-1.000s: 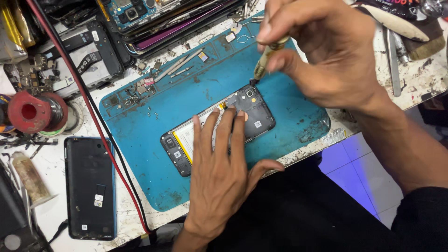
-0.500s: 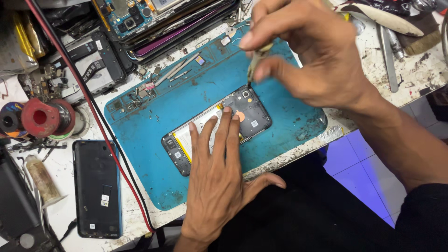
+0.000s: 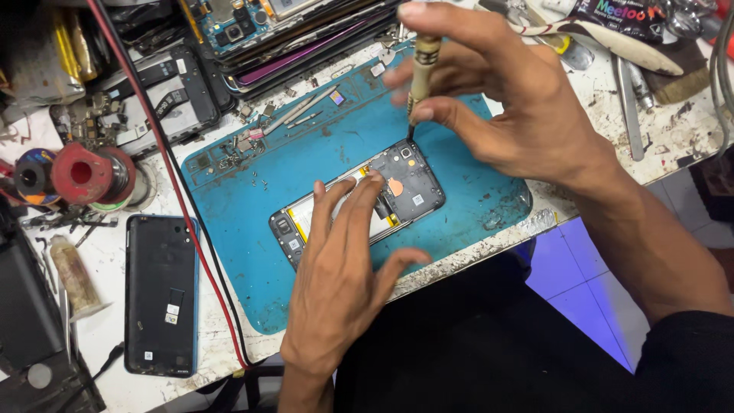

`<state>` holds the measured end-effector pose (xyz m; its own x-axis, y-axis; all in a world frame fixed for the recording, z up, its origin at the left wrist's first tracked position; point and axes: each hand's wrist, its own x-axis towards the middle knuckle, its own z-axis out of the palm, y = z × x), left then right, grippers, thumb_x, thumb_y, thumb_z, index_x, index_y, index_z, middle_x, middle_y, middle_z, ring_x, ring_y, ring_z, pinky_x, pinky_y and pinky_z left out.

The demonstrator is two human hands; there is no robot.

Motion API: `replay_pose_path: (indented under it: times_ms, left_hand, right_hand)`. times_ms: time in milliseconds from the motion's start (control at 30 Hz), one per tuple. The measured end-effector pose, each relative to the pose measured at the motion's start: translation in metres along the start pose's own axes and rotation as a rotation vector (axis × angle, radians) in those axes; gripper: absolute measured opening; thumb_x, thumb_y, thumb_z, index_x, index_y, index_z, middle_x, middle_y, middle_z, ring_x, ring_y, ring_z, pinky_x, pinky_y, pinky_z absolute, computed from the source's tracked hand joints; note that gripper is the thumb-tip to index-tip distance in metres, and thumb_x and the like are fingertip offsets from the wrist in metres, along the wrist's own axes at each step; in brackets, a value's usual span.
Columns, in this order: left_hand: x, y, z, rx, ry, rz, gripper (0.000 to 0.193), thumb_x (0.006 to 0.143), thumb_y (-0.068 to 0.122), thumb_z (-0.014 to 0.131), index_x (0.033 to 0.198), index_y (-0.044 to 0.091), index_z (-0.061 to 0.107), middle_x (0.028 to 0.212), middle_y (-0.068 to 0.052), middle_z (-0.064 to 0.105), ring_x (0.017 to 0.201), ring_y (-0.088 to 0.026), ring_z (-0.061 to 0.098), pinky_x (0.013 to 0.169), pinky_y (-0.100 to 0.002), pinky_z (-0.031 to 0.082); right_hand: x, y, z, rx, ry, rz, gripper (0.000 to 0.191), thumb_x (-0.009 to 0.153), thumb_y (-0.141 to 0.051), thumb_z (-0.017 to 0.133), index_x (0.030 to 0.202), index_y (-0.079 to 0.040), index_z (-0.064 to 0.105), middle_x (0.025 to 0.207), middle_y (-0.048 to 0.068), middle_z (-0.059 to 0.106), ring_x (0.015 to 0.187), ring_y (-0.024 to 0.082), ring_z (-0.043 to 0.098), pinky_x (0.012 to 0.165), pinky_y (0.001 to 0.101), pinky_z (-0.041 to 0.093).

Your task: The person uses a screwdriver to pry the battery out of an opened smartphone on a repair mat, then lifts the battery free and sets the phone aside. They then hold the removed battery and use scissors to trim the edge of its yellow wrapping while working it with tweezers.

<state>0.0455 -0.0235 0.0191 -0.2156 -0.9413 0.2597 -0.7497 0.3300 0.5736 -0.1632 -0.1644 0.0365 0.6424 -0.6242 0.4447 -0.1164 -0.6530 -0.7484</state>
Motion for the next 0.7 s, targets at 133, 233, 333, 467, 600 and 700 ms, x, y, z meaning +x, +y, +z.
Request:
replay_pose_path:
  times_ms: [133, 233, 333, 467, 600, 700]
  left_hand:
    - [-0.003, 0.001, -0.001, -0.001, 0.130, -0.042, 0.062, 0.091, 0.028, 0.080, 0.136, -0.006, 0.055, 0.136, -0.021, 0.060, 0.130, -0.041, 0.058, 0.118, -0.061, 0.041]
    - [-0.004, 0.001, -0.003, 0.022, 0.228, -0.058, 0.048, 0.090, 0.020, 0.081, 0.127, -0.004, 0.063, 0.136, -0.021, 0.059, 0.129, -0.041, 0.057, 0.116, -0.061, 0.043]
    - [-0.005, 0.002, -0.003, 0.018, 0.294, -0.056, 0.033, 0.088, 0.015, 0.082, 0.115, 0.000, 0.071, 0.135, -0.019, 0.061, 0.129, -0.039, 0.059, 0.117, -0.061, 0.044]
    - [-0.005, 0.003, -0.001, 0.008, 0.344, -0.071, 0.017, 0.089, 0.010, 0.081, 0.103, 0.003, 0.075, 0.132, -0.015, 0.065, 0.126, -0.036, 0.063, 0.118, -0.059, 0.045]
    - [-0.005, 0.002, -0.007, 0.093, 0.334, -0.083, 0.015, 0.090, 0.007, 0.079, 0.104, 0.003, 0.077, 0.130, -0.017, 0.064, 0.123, -0.038, 0.062, 0.117, -0.057, 0.045]
    - [-0.010, -0.005, -0.022, 0.212, 0.321, -0.141, 0.016, 0.088, 0.005, 0.078, 0.104, 0.002, 0.077, 0.131, -0.020, 0.064, 0.123, -0.040, 0.061, 0.116, -0.055, 0.044]
  right_hand:
    - [-0.002, -0.006, -0.001, 0.130, 0.047, -0.002, 0.060, 0.110, 0.015, 0.064, 0.153, -0.008, 0.028, 0.129, 0.023, 0.067, 0.120, 0.032, 0.074, 0.104, 0.0399, 0.064]
    - [-0.002, -0.008, 0.003, 0.300, 0.033, -0.051, 0.066, 0.107, 0.016, 0.061, 0.154, -0.012, 0.024, 0.122, 0.027, 0.067, 0.114, 0.036, 0.076, 0.101, 0.0442, 0.064]
    - [-0.006, -0.012, 0.011, 0.377, 0.011, -0.044, 0.070, 0.100, 0.016, 0.062, 0.150, -0.013, 0.024, 0.119, 0.028, 0.068, 0.110, 0.037, 0.076, 0.099, 0.0460, 0.068]
    - [-0.008, -0.015, 0.019, 0.440, 0.013, 0.001, 0.069, 0.097, 0.016, 0.063, 0.147, -0.011, 0.025, 0.119, 0.027, 0.068, 0.114, 0.038, 0.075, 0.099, 0.0457, 0.069]
    - [-0.007, -0.012, 0.018, 0.374, 0.080, -0.003, 0.068, 0.103, 0.015, 0.062, 0.151, -0.011, 0.021, 0.123, 0.025, 0.068, 0.113, 0.034, 0.075, 0.100, 0.0426, 0.067]
    - [-0.005, -0.008, 0.017, 0.238, 0.117, -0.007, 0.065, 0.107, 0.012, 0.064, 0.151, -0.011, 0.021, 0.124, 0.023, 0.068, 0.113, 0.030, 0.076, 0.099, 0.0378, 0.064]
